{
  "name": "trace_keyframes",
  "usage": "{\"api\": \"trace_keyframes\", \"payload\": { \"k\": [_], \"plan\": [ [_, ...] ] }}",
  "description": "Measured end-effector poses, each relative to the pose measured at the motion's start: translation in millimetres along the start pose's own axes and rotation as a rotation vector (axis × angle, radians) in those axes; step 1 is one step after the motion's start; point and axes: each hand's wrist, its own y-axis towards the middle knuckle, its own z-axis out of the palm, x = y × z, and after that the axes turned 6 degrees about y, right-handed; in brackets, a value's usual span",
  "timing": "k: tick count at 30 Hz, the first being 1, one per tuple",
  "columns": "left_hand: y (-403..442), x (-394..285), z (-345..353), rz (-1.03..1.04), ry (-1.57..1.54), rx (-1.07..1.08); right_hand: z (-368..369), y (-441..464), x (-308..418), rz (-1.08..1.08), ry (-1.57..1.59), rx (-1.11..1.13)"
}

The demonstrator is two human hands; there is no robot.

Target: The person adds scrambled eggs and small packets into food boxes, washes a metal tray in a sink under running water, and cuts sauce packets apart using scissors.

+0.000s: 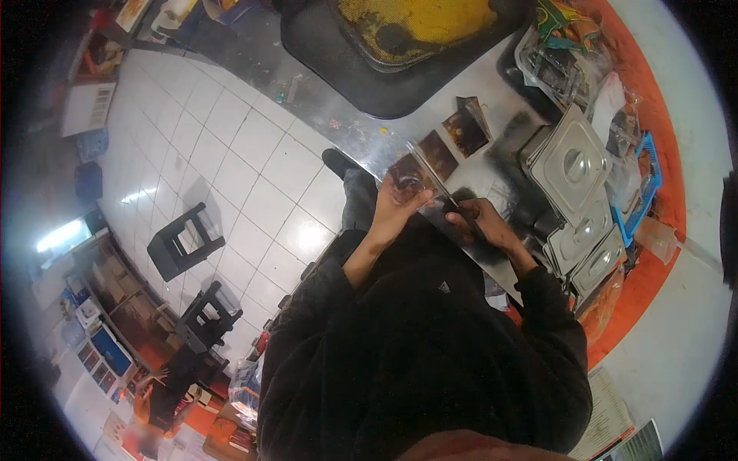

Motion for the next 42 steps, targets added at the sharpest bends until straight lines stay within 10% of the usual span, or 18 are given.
{"api": "trace_keyframes", "payload": {
  "k": [21,33,42],
  "plan": [
    [-8.9,-17.3,-40.3,-0.084,0.078,0.303,6.3,23.2,-8.9,-0.069,-0.236,-0.17],
    [197.2,-316.0,-308.7,0.68,0.765,-0.554,69.6,20.8,37.6,-0.176,-0.028,-0.154],
    [395.2,-455.5,-466.8,0.353,1.132,-1.017,128.4,62.2,91.3,0.006,0.014,-0.308]
  ]
}}
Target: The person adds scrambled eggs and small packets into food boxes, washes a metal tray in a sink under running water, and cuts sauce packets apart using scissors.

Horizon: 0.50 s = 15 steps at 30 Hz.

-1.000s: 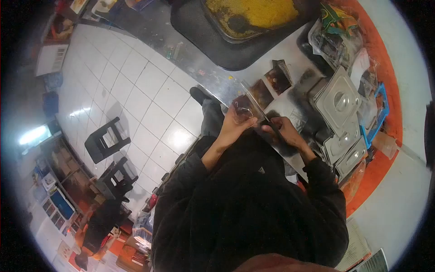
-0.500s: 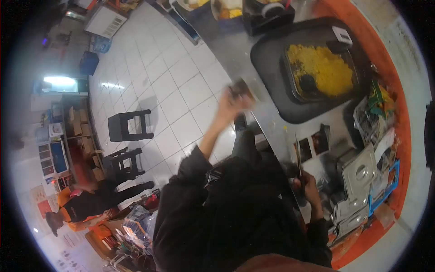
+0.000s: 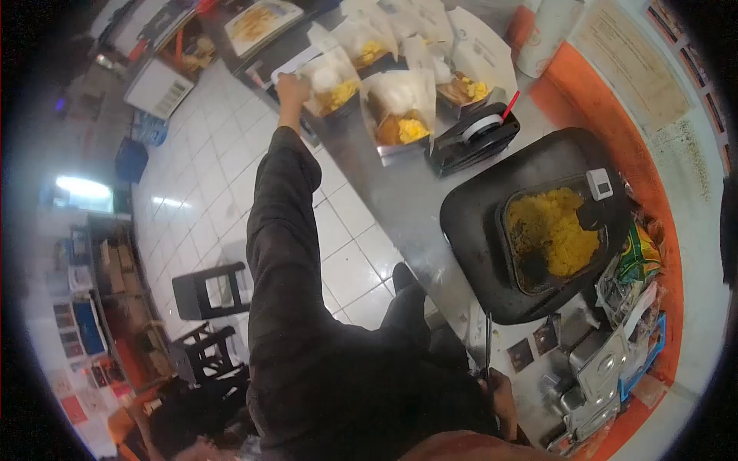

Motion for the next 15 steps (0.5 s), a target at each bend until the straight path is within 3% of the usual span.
{"api": "trace_keyframes", "payload": {
  "k": [4,5,7,8,9,10,11,12,13,14,15],
  "plan": [
    [3.5,-14.4,19.5,0.094,0.325,0.041,10.7,14.1,-21.0,0.031,0.11,-0.078],
    [13.8,9.0,29.2,0.246,0.489,-0.093,12.9,11.3,-30.6,-0.006,0.071,-0.096],
    [-17.5,12.0,26.4,0.435,0.243,-0.264,23.9,-5.0,-3.7,0.169,0.225,-0.186],
    [-45.6,4.0,20.0,0.472,-0.088,-0.274,21.5,-6.1,-33.5,0.168,0.358,-0.217],
    [-104.1,-21.9,3.6,0.518,-0.398,-0.251,26.8,-22.1,12.2,0.027,0.151,-0.238],
    [-138.4,-21.7,-3.0,0.486,-0.443,-0.272,16.3,-25.7,-22.7,0.145,0.284,-0.168],
    [-178.5,-20.4,-10.0,0.333,-0.419,-0.196,10.7,-33.8,-36.5,0.035,0.224,-0.214],
    [-247.3,-51.3,-26.7,0.262,-0.633,-0.144,-1.4,-37.7,-49.0,0.006,0.255,-0.127],
    [-289.2,-43.6,-27.4,0.419,-0.691,-0.013,-10.6,-51.5,-37.0,0.003,0.261,-0.115],
    [-337.7,-44.7,-31.2,0.273,-0.636,0.122,-26.9,-53.4,-65.1,-0.047,0.304,-0.077],
    [-389.2,-47.3,-32.4,0.292,-0.717,0.339,-39.0,-59.6,-104.2,-0.042,0.315,-0.091]
  ]
}}
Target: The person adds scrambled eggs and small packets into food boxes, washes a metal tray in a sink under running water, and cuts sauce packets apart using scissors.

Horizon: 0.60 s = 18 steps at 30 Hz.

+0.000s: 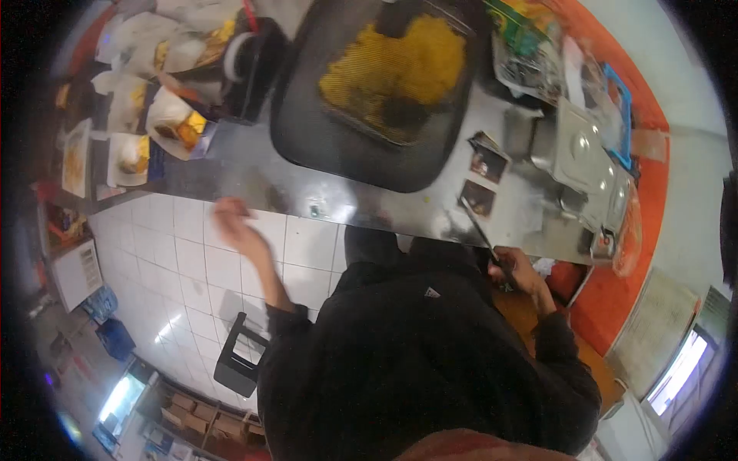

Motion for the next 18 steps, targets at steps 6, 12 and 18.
{"api": "trace_keyframes", "payload": {
  "k": [6,12,18],
  "plan": [
    [-177.4,-66.9,126.3,-0.24,0.227,0.868,-91.3,-28.9,-12.8,-0.022,-0.052,-0.143],
    [-235.2,-88.1,222.8,0.272,0.809,0.635,-138.3,-22.7,-8.6,0.03,-0.289,0.01],
    [-239.0,-77.1,226.7,0.226,0.488,0.725,-150.7,-15.9,0.9,0.093,-0.21,0.147]
  ]
}}
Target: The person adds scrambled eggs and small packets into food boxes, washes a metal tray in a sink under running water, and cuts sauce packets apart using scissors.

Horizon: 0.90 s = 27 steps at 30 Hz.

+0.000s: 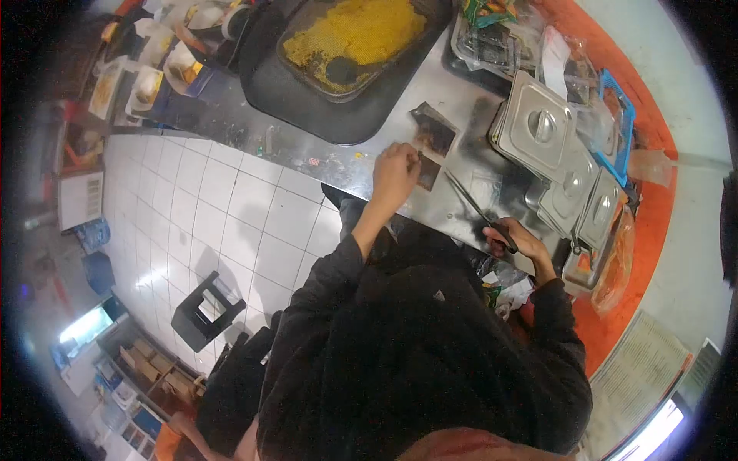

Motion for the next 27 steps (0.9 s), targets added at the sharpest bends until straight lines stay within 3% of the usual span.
{"api": "trace_keyframes", "payload": {
  "k": [1,2,4,6,8,12,16,27],
  "plan": [
    [-5.5,-8.1,-9.1,-0.196,-0.389,0.083,-3.6,3.8,-3.1,-0.01,0.001,0.052],
    [-9.4,-2.2,-2.8,-0.199,-0.382,0.079,-5.5,7.3,-5.1,-0.02,0.006,0.103],
    [-22.4,12.2,12.2,-0.317,-0.977,-0.013,-4.1,12.8,-2.1,-0.058,0.008,0.135],
    [-40.0,10.7,11.3,-0.243,-0.954,-0.091,1.5,13.5,5.3,-0.096,0.003,0.167],
    [-54.0,-2.4,0.1,-0.591,-1.263,-0.054,5.8,15.7,19.9,-0.039,-0.021,0.221],
    [-65.6,-26.3,5.1,-0.619,-1.668,-0.219,13.6,36.7,15.3,-0.078,0.005,0.319],
    [-70.0,-35.5,6.2,-0.703,-1.651,-0.226,22.0,35.0,24.4,-0.044,0.025,0.259],
    [-83.3,-20.2,18.1,-0.556,-1.395,-0.331,31.2,39.2,29.0,0.038,0.015,0.289]
  ]
}}
